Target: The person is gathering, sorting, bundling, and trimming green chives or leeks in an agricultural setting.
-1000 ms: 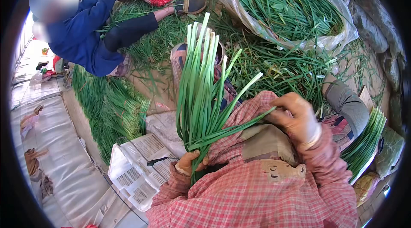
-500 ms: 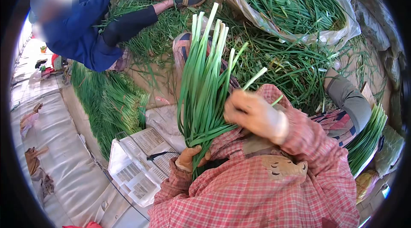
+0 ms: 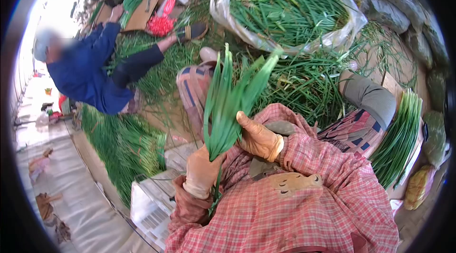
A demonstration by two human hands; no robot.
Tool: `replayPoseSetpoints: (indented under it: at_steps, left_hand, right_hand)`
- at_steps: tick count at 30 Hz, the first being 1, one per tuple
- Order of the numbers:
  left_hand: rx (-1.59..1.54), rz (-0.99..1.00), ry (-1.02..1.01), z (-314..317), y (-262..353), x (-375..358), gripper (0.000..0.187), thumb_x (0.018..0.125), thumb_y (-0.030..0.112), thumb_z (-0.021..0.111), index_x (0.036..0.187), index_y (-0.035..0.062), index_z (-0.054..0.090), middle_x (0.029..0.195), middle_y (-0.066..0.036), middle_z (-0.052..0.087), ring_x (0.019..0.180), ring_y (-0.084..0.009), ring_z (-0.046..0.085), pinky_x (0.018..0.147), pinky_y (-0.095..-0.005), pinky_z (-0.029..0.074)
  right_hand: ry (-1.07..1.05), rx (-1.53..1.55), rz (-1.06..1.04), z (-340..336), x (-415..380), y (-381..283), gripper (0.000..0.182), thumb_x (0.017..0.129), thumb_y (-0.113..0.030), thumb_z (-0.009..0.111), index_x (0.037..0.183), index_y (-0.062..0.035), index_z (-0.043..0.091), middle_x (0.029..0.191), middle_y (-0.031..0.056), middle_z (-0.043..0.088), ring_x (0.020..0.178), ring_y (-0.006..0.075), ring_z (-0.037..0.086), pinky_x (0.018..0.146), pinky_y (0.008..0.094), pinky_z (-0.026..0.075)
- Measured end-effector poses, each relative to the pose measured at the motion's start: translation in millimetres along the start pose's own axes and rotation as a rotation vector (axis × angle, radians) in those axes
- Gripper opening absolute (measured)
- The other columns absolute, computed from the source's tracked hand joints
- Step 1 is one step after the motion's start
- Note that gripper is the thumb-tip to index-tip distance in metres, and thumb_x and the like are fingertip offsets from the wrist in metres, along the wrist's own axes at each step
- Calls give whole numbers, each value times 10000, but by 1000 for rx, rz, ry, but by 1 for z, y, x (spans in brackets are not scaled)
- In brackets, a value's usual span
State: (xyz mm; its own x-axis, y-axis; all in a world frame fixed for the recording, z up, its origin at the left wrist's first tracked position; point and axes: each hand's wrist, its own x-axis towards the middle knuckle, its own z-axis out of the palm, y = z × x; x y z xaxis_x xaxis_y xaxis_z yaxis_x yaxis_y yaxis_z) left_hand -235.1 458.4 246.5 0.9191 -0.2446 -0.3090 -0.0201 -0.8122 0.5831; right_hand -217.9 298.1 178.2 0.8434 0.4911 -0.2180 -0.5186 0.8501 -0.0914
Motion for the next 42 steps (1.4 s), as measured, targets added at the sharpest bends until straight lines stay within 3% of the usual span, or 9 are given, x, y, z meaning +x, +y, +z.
replayPoseSetpoints:
  at_steps: [5, 17, 19, 22, 23, 26, 30, 35, 42]
  left_hand:
    - [1134, 302, 130, 9, 60, 5, 386, 751, 126, 540, 1135, 86, 533, 551, -9, 478, 447, -128, 527, 390, -252, 407]
    - [1311, 633, 283, 70, 136, 27, 418, 732, 129, 467, 1128, 6, 521, 502, 43, 387, 372, -48, 430, 319, -218, 339]
    - [964, 592, -13, 73, 142, 30, 549, 761, 162, 515, 1246, -44, 361, 711, -92, 529, 593, -169, 561, 488, -268, 451]
    - [118, 724, -594, 50, 133, 59, 785, 790, 293, 590, 1336, -35, 131, 1179, -201, 478, 1029, -295, 518, 853, -357, 431]
    - [-286, 428, -910, 37, 126, 75, 791, 779, 370, 606, 1346, 29, 173, 1253, -177, 420, 1098, -273, 470, 918, -378, 382]
    - [-965, 323, -689, 34, 99, 134, 864, 707, 444, 662, 1344, 76, 210, 1293, -167, 366, 1131, -273, 434, 937, -422, 360]
    - [-1648, 430, -714, 66, 136, 159, 943, 631, 489, 702, 1336, 83, 226, 1301, -167, 351, 1117, -338, 435, 925, -464, 376]
    - [-1698, 398, -876, 90, 153, 162, 738, 719, 259, 669, 1309, 60, 271, 1232, -188, 429, 1055, -358, 490, 873, -448, 438]
    - [-1657, 314, -1090, 96, 130, 181, 590, 672, 162, 661, 1170, -7, 394, 949, -169, 580, 918, -295, 565, 811, -383, 455]
  right_hand:
    - [21, 140, -167, 6, -13, -31, 607, 789, -438, 556, 1234, -62, 385, 1163, 88, 510, 1060, 218, 503, 943, 390, 400]
    - [-329, 256, -197, -24, -38, -113, 468, 823, -183, 560, 1199, 35, 386, 1000, 139, 551, 875, 227, 579, 768, 315, 502]
    - [-69, 159, -302, -24, -45, -130, 481, 809, -192, 586, 1165, 71, 397, 660, 16, 446, 614, 131, 459, 540, 228, 428]
    - [-125, -202, -262, -15, -77, -171, 394, 780, -175, 619, 1056, 70, 480, 624, -3, 416, 539, 75, 377, 449, 213, 332]
    - [23, -392, -333, -7, -91, -182, 388, 749, -165, 645, 1033, 57, 500, 671, 29, 493, 520, 91, 412, 450, 218, 360]
    - [256, -763, -396, 32, -136, -204, 337, 706, -67, 671, 1023, -30, 566, 829, 55, 618, 609, 103, 560, 520, 215, 457]
    - [314, -1405, -427, 60, -159, -179, 847, 658, -181, 739, 1318, -28, 230, 1099, 136, 527, 969, 218, 544, 846, 312, 422]
    - [861, -2190, -304, 50, -141, -101, 1039, 624, -374, 718, 1322, 53, 77, 1024, 294, 492, 805, 366, 576, 662, 399, 479]
    - [482, -1868, -103, 101, -138, -175, 728, 790, -430, 560, 1271, 48, 296, 1138, 211, 492, 990, 306, 533, 792, 335, 445]
